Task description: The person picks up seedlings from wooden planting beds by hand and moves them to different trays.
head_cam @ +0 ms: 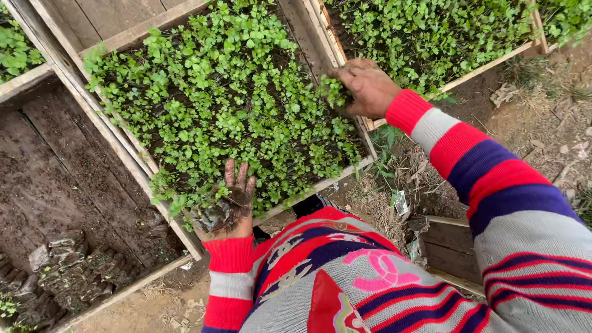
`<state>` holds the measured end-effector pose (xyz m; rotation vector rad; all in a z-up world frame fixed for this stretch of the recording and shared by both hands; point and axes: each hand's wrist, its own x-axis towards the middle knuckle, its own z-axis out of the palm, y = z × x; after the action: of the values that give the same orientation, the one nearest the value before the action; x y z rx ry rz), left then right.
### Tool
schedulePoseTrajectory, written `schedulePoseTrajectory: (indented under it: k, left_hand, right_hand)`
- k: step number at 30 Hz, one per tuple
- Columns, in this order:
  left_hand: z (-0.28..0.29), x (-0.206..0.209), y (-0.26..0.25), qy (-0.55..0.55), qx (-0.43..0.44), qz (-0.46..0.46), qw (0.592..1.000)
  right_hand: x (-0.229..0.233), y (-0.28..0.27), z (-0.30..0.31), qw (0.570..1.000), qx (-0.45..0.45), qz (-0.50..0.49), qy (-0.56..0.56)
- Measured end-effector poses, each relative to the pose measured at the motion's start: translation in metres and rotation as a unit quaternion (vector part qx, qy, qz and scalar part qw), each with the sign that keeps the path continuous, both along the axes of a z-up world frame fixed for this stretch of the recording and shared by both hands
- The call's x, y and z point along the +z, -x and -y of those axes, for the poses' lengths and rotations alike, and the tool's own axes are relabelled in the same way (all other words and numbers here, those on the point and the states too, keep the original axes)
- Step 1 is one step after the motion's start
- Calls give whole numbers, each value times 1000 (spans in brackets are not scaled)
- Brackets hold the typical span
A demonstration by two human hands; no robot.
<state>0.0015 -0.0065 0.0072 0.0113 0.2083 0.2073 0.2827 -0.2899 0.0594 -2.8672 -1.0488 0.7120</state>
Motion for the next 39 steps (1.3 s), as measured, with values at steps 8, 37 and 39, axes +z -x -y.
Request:
schedulePoseTrajectory:
  k: [8,37,39]
  left_hand:
    - [22,34,7,-71,61,-105,990]
    - [79,23,-12,108,45,-264,957]
    - [79,23,-10,108,29,-275,955]
  right_hand:
    - [-85,-15,-3,990,121,18,74]
    - [-72,-47,-4,988,130,-76,36]
    - [-75,-39,-3,985,150,-52,68]
